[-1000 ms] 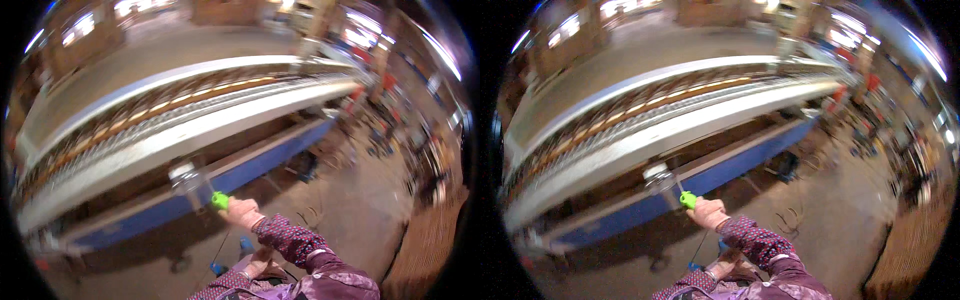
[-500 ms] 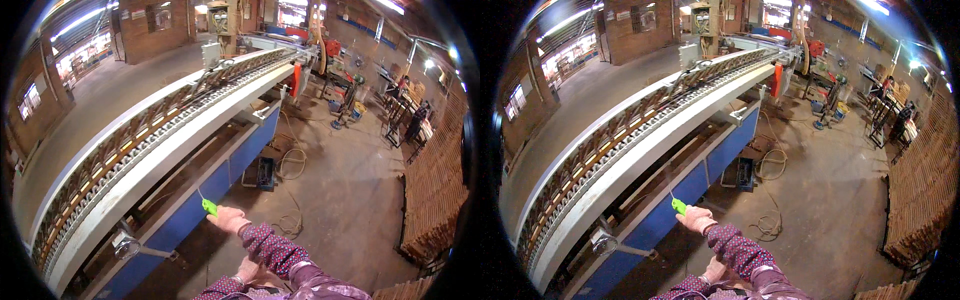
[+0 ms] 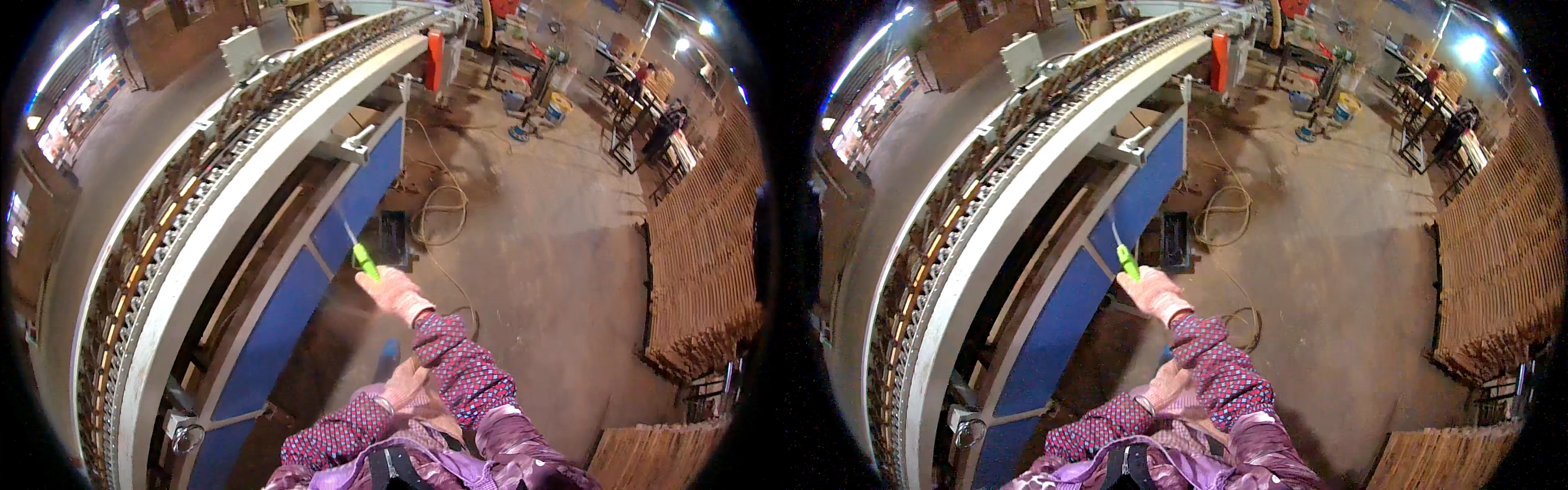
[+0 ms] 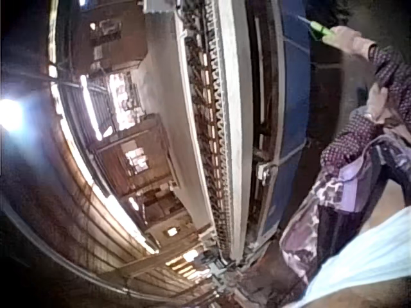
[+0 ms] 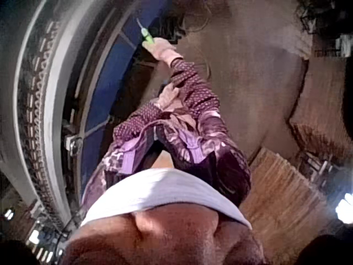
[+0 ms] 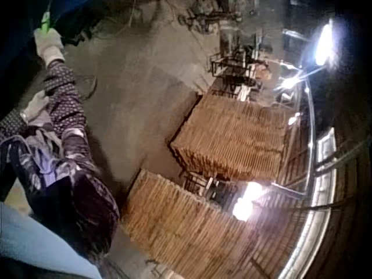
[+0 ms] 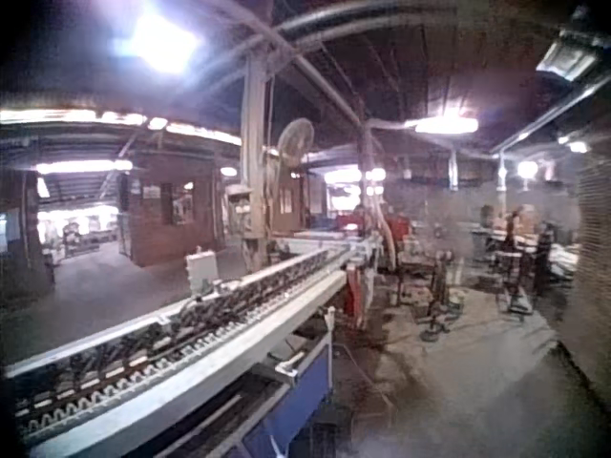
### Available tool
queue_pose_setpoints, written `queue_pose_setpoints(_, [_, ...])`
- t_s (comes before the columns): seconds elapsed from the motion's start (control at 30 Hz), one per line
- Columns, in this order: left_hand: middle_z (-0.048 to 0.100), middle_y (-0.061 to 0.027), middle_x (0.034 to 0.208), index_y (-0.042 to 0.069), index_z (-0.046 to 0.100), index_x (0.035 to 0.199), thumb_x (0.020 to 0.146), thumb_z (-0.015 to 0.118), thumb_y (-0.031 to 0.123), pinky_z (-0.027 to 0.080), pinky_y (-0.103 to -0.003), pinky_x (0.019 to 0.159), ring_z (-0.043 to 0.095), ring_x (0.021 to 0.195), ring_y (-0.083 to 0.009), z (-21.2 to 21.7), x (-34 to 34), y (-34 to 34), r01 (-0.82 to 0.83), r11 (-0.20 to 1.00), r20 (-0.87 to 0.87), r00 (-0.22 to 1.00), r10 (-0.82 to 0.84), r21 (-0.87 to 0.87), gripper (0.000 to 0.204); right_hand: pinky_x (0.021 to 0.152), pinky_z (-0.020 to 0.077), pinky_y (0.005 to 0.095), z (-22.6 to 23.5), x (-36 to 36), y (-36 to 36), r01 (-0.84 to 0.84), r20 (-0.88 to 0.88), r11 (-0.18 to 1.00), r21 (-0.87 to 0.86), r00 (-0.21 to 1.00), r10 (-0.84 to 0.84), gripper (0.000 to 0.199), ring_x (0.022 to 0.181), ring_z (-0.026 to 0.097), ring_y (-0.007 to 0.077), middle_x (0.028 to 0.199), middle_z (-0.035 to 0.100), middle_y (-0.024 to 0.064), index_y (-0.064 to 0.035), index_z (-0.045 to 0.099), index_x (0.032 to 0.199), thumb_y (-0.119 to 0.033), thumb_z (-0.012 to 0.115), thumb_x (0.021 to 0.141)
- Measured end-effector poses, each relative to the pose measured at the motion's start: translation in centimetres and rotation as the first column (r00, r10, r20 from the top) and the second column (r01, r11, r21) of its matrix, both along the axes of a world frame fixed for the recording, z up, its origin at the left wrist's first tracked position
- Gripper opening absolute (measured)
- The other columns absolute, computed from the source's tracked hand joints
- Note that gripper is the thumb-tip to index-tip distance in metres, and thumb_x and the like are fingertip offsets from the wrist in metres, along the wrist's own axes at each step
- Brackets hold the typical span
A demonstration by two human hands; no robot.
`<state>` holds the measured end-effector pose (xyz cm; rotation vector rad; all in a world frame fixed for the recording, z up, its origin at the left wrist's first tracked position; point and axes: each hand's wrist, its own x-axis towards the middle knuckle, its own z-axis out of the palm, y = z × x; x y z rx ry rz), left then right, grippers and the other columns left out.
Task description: The person uses a green spray gun to clean a large industrial machine and the surrounding floor in a workshop. They move around the equipment, spraying the blue and white surfaces and the concrete floor to remove dust and debris.
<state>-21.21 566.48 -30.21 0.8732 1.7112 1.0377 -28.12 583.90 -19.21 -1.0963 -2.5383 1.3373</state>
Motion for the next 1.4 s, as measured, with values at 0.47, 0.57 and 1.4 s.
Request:
queue_pose_setpoints(0.47, [0.065,-0.0172,0.106,0.016,0.062,0.114,0.082,0.058,0.048,0.047,-0.042,0.086,0.061,0.102,-0.0348,-4.5,-11.1,15.7,0.552,0.686,-0.287,0.640,-0.713,-0.473,0.045,0.044,0.0503,0.0302,-5.4,19.4,20.6,0.270,-0.145,0.246,-0.931,0.345,-0.927,0.046,0.046,0.051,0.0100,0.063,0.055,-0.0010,-0.0044,0.061,0.097,-0.049,0.056,0.089])
queue_pose_setpoints(0.57, [0.066,-0.0149,0.106,0.018,0.063,0.113,0.079,0.062,0.042,0.048,-0.043,0.086,0.061,0.102,-0.0330,-4.9,-14.0,19.4,0.568,0.532,-0.329,0.425,-0.843,-0.628,0.042,0.044,0.0476,0.0296,-7.5,26.0,18.8,0.299,0.033,0.006,-0.954,0.124,-0.992,0.047,0.044,0.048,0.0109,0.061,0.055,-0.0030,-0.0053,0.057,0.103,-0.051,0.053,0.090])
queue_pose_setpoints(1.4, [0.060,-0.0070,0.108,0.001,0.047,0.130,0.096,0.050,0.013,0.043,-0.028,0.092,0.056,0.098,-0.0164,-3.5,0.2,56.8,-0.388,0.853,-0.208,0.856,0.474,0.350,0.036,0.057,0.0408,0.0316,-19.5,55.4,50.0,-0.040,0.071,-0.072,-0.997,0.031,-0.997,0.056,0.046,0.041,0.0076,0.060,0.047,-0.0082,-0.0010,0.057,0.099,-0.056,0.053,0.088])
